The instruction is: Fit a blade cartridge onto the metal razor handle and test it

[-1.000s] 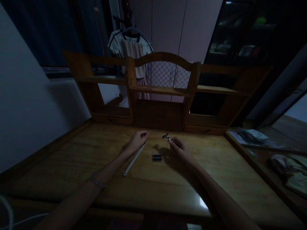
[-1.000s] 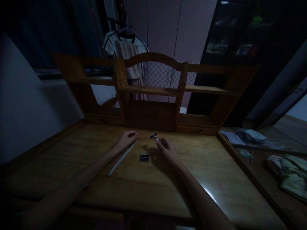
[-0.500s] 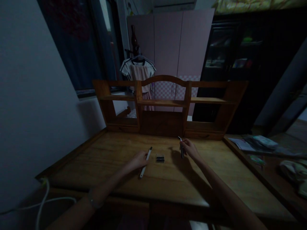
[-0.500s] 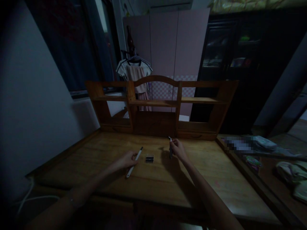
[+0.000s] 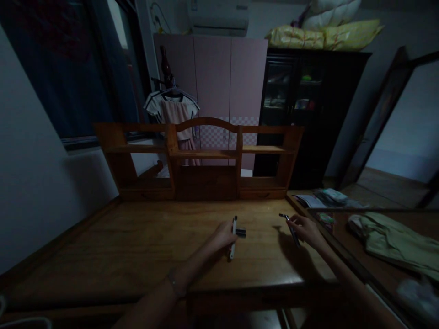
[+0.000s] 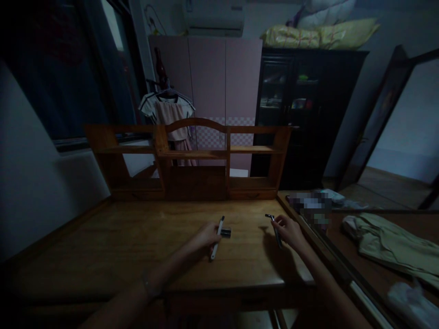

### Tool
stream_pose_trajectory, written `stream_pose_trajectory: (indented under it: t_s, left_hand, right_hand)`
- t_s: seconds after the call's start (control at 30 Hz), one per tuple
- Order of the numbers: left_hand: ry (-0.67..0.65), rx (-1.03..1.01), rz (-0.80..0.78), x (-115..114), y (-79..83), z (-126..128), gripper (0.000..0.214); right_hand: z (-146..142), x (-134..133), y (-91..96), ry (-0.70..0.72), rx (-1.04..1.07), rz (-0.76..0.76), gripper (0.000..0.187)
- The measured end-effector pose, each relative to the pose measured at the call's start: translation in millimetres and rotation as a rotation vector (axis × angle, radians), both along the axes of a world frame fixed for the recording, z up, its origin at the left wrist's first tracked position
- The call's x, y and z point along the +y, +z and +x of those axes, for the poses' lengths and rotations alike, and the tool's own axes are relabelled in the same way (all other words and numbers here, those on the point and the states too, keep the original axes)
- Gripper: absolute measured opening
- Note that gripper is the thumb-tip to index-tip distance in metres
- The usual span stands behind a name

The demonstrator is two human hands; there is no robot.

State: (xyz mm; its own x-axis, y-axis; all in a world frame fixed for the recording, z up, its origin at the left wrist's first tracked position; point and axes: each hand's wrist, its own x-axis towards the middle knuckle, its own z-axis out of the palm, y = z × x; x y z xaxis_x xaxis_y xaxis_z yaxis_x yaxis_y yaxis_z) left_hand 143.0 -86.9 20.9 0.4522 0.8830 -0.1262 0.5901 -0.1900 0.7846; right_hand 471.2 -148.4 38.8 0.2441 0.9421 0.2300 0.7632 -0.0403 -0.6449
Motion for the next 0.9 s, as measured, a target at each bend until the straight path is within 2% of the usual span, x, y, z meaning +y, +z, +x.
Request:
stream_pose_trajectory:
  t_s: [0.07, 0.2, 0.33, 0.47, 0.67, 0.73, 0.8, 0.9]
  left_hand:
    - [-0.043, 0.047, 0.076, -7.3, 4.7, 36.5, 0.014]
    - [-0.060, 0.008, 0.049, -31.9, 19.2, 104.6, 0.016]
    - [-0.046, -0.047, 0.072, -55.5, 32.2, 146.5, 0.020]
    - [-0.008, -0.002, 0.098, -66.9, 36.3, 156.7, 0.021]
    - [0.012, 0.017, 0.153, -68.5, 33.9, 147.3, 0.019]
    - [0.011, 0.020, 0.153, -68.5, 34.0, 144.5, 0.018]
    - [0.001, 0.009, 0.154, -68.8, 34.0, 142.4, 0.017]
    - [-0.026, -0.021, 0.152, -69.1, 30.0, 139.8, 0.015]
  right_hand:
    - [13.6, -7.6, -0.9, -0.030, -0.093, 0.000, 0.034]
    - [29.2, -12.9, -9.3, -0.032, -0.214, 0.001, 0.031]
    - [35.9, -15.9, -18.4, -0.067, -0.338, 0.012, 0.031]
    - [37.2, -21.1, -22.5, -0.090, -0.409, 0.027, 0.033]
    - [31.4, -23.5, -28.3, -0.109, -0.441, 0.018, 0.035]
    - [26.3, -24.6, -24.4, -0.151, -0.445, 0.042, 0.034]
    - [15.1, -30.5, -8.7, -0.204, -0.461, 0.126, 0.035]
    - [-18.2, -58.5, 41.2, -0.249, -0.457, 0.376, 0.036]
